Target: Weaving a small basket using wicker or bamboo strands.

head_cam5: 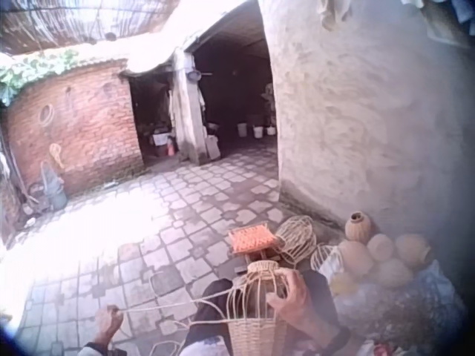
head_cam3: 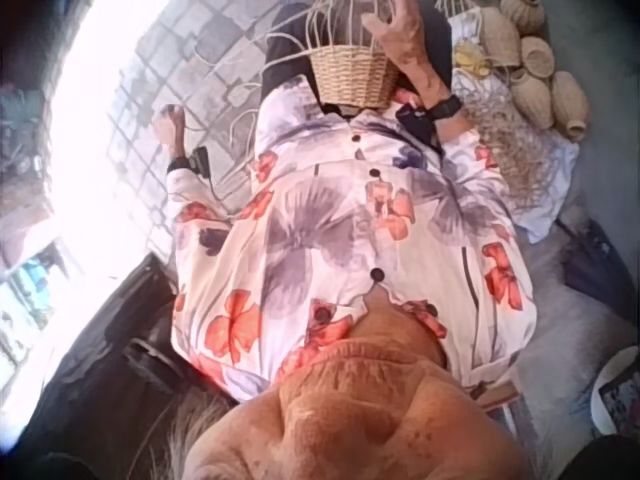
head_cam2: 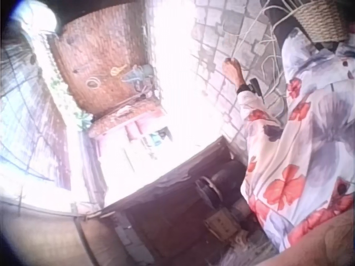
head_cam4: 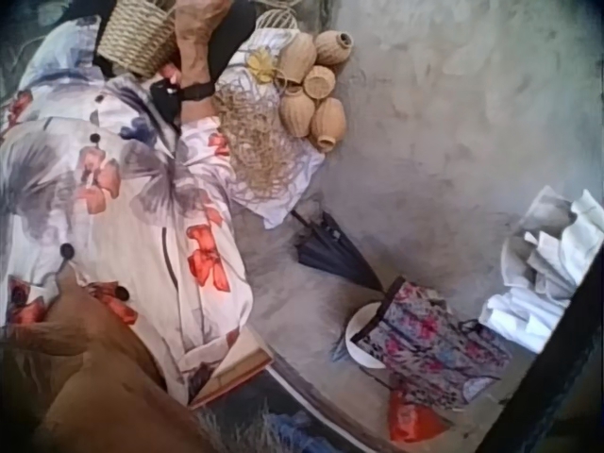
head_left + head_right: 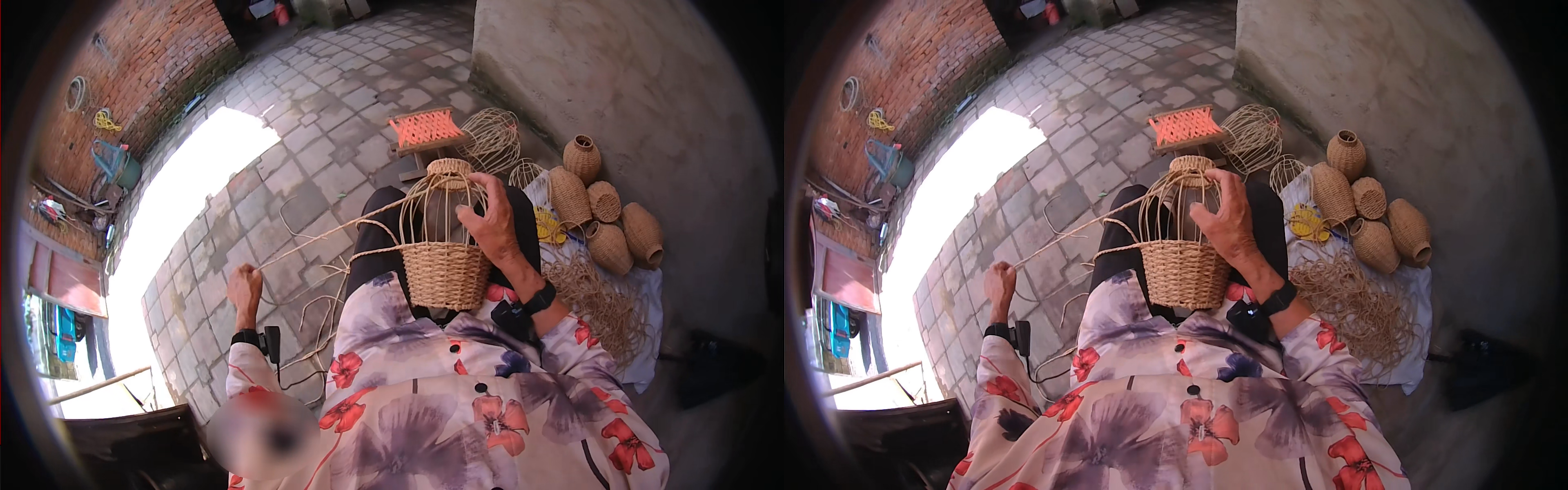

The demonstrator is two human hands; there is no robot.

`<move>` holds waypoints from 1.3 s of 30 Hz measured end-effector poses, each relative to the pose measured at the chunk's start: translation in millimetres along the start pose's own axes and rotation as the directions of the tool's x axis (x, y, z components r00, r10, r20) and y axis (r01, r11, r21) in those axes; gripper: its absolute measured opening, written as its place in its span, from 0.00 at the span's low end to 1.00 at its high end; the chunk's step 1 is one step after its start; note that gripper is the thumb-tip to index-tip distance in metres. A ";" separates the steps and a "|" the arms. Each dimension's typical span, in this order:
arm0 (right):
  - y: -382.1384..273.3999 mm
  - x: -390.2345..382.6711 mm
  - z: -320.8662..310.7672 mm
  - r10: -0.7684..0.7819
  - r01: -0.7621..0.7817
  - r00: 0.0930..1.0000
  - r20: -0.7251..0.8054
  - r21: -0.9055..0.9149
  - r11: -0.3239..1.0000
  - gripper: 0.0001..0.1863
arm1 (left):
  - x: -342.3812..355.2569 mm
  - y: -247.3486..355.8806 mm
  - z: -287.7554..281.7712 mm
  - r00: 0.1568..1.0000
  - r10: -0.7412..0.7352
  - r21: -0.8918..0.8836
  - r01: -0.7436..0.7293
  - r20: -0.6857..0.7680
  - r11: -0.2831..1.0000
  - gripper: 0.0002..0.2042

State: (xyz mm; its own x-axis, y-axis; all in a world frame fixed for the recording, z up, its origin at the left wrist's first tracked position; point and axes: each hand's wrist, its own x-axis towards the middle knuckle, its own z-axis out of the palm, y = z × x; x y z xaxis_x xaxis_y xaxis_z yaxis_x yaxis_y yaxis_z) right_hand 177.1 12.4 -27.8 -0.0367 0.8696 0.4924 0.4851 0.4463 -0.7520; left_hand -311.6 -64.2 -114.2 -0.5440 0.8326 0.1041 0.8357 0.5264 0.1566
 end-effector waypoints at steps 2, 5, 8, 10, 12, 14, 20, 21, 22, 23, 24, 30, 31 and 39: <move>0.6 -0.6 -2.0 0.002 -0.002 1.000 0.003 -0.008 1.000 0.25 | -7.6 -20.8 7.8 0.997 -0.037 -0.016 0.038 0.061 0.999 0.11; 0.1 -1.4 -1.4 0.013 -0.013 0.999 0.032 -0.007 1.000 0.25 | -11.1 5.9 19.1 0.994 0.055 -0.219 -0.035 0.089 0.975 0.12; 0.9 -0.7 -0.7 0.015 -0.016 0.999 0.034 0.010 1.000 0.25 | -26.4 113.8 -8.7 0.935 0.323 -0.466 -0.353 -0.146 0.811 0.15; -0.3 -1.0 -0.5 0.020 -0.021 0.999 0.036 0.021 1.000 0.25 | -46.1 179.7 -38.5 0.855 0.489 -0.578 -0.491 -0.175 0.652 0.11; -0.2 -0.7 2.2 0.022 -0.023 0.999 0.041 0.025 0.999 0.25 | -60.7 221.8 -45.6 0.770 0.595 -0.693 -0.560 -0.232 0.455 0.10; 0.8 -0.3 3.5 0.027 -0.028 0.999 0.038 0.028 0.999 0.25 | -70.7 242.8 -53.5 0.724 0.662 -0.709 -0.570 -0.193 0.416 0.10; 3.1 -1.8 -0.6 0.009 -0.009 1.000 0.018 0.011 1.000 0.25 | -52.5 191.5 -34.3 0.796 0.595 -0.489 -0.566 -0.114 0.664 0.09; 3.0 -1.4 -4.1 0.018 -0.018 1.000 0.011 0.003 1.000 0.25 | -33.6 159.3 -21.4 0.864 0.501 -0.460 -0.465 -0.048 0.756 0.09; 2.1 -0.3 -3.7 0.019 -0.019 1.000 0.013 0.001 1.000 0.25 | -13.3 112.1 -2.2 0.947 0.321 -0.453 -0.275 0.027 0.848 0.10; 3.3 0.0 -4.4 0.022 -0.022 1.000 0.007 -0.004 1.000 0.25 | -2.3 58.3 16.7 0.965 0.259 -0.413 -0.256 -0.050 0.874 0.12; -1.7 1.6 2.3 0.015 -0.015 1.000 0.026 0.013 1.000 0.25 | 7.9 -30.4 42.8 0.992 0.123 -0.247 -0.127 -0.034 0.961 0.14; -0.5 1.0 -5.1 -0.063 0.052 0.997 -0.050 -0.197 0.979 0.25 | -108.1 -280.4 44.9 0.557 -0.791 -0.860 0.504 0.252 0.081 0.10; -7.1 2.5 -7.5 -0.184 0.139 0.980 -0.081 -0.387 0.911 0.25 | -123.1 -289.1 43.4 0.494 -0.843 -0.871 0.486 0.212 0.066 0.09; -45.6 28.3 30.4 -0.163 0.318 0.938 0.308 -0.567 0.760 0.20 | -90.2 -141.4 67.0 0.686 -0.477 -0.779 0.627 0.549 0.005 0.06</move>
State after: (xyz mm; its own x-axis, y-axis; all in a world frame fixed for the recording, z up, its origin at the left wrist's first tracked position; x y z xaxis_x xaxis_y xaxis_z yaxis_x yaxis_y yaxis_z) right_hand 127.4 23.0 7.1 -0.3819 0.8077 0.4491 0.8523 0.4958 -0.1669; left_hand -375.7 -202.2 -211.6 -0.7300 0.4152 -0.5428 -0.3960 0.3904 0.8311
